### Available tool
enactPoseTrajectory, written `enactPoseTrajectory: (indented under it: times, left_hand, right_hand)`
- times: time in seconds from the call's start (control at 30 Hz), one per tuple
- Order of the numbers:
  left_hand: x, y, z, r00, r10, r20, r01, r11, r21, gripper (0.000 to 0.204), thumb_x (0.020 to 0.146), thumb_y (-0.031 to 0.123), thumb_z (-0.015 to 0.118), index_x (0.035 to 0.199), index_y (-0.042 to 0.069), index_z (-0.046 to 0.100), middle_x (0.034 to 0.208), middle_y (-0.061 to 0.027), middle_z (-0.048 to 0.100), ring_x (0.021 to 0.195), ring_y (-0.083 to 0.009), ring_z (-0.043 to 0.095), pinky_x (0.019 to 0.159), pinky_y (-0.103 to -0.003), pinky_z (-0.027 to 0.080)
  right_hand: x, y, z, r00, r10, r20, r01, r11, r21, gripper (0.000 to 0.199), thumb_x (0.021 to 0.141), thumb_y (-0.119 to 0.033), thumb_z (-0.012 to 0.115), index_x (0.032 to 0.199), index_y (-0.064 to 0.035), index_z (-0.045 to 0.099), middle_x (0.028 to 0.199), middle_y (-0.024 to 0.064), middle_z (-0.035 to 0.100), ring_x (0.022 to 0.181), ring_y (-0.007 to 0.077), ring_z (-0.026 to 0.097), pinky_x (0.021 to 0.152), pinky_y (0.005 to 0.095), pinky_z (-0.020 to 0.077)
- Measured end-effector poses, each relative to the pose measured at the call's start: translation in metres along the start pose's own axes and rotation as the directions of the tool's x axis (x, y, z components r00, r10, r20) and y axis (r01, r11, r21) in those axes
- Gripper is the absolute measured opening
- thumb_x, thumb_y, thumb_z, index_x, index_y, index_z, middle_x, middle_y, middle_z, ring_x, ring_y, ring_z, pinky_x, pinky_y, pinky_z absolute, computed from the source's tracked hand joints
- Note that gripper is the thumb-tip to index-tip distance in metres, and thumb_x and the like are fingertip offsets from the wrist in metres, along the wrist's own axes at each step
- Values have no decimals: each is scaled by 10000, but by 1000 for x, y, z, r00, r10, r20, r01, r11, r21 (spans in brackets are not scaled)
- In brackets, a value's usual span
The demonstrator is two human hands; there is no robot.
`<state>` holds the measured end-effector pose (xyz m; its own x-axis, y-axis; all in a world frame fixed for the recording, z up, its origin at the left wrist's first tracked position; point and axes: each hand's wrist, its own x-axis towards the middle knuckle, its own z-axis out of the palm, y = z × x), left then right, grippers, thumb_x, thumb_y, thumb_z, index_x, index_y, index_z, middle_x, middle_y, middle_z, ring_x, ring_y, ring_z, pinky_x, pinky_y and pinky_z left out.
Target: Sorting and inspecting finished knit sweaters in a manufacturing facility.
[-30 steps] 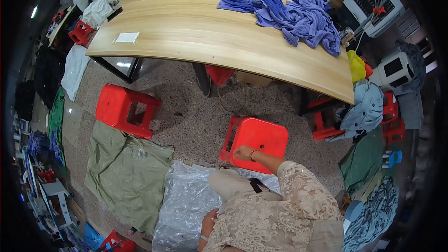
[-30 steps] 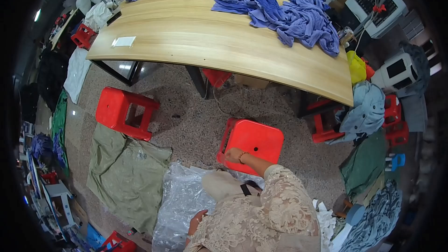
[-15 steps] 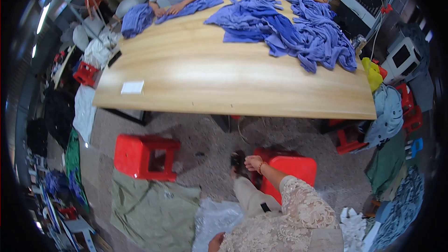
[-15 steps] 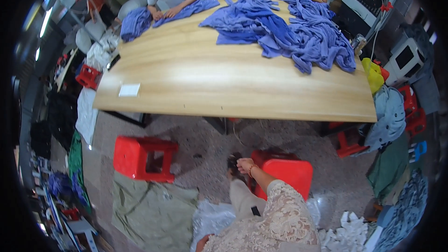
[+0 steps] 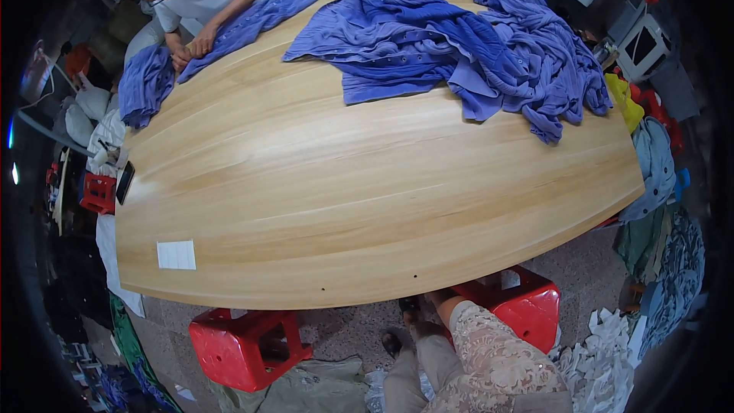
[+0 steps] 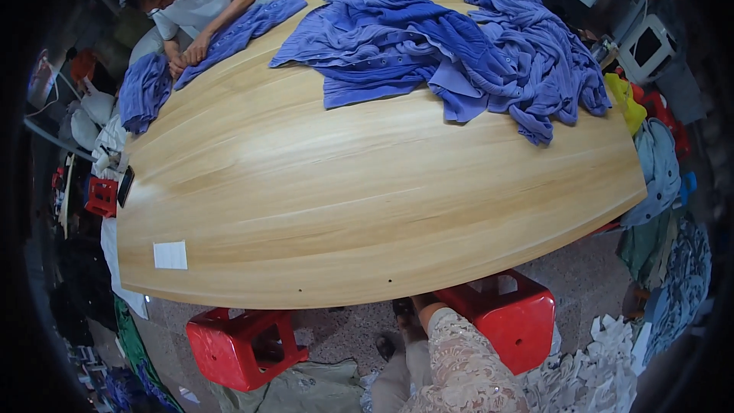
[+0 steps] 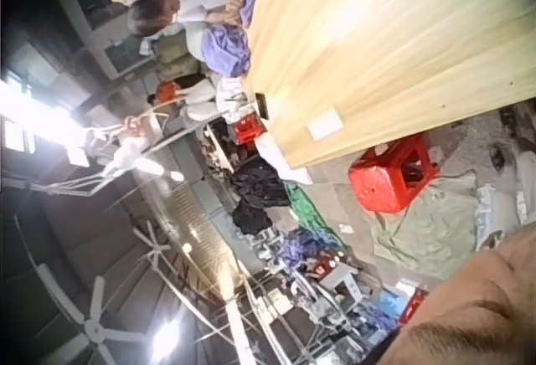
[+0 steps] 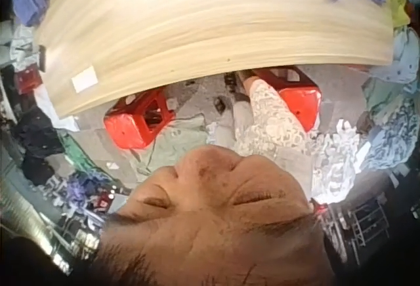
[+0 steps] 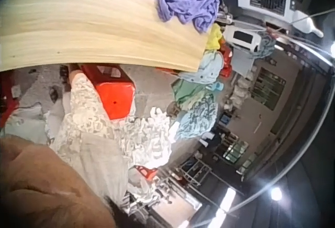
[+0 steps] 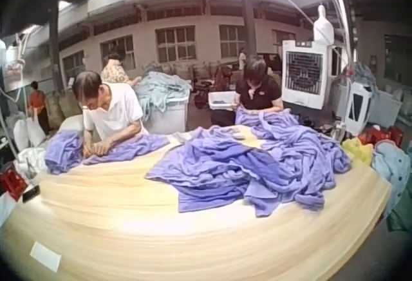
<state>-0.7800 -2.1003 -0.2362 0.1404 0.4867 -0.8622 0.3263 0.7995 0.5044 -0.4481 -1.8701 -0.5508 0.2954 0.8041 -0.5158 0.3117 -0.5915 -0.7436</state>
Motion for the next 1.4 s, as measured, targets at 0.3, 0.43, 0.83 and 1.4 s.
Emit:
enactPoseTrajectory:
  times: [0.3,0.43,0.83,1.4]
  left_hand:
    - [34,-4,-39,983,-111,147,112,994,-1,367,868,171,509,1198,18,556,979,-54,593,910,-156,521,840,-262,397]
    - [47,-6,-44,979,-131,155,139,989,-40,369,873,171,490,1199,11,556,987,-48,587,923,-158,511,855,-261,384]
    - [-26,76,-20,968,-133,-214,154,985,83,479,744,148,671,1180,-11,553,1058,-107,598,1004,-196,543,912,-316,417]
    - [56,183,7,770,38,637,564,427,-707,479,893,499,497,1088,63,535,1227,-285,496,1198,-391,454,1016,-516,351]
  right_hand:
    - [-25,0,-29,973,70,-220,-86,994,-64,462,889,-341,529,1236,-37,498,1271,196,505,1198,304,464,1021,425,331]
    - [-29,-13,-37,962,42,-270,-71,993,-99,462,894,-336,522,1241,-32,489,1275,197,501,1200,302,461,1023,426,326]
    - [-63,-78,-55,989,-143,-23,137,975,-176,464,910,-322,502,1257,-17,464,1286,198,486,1206,293,452,1028,428,312]
    - [-320,-213,-154,860,-508,57,507,836,-208,142,811,-161,640,722,-52,619,619,97,598,571,190,610,576,310,486]
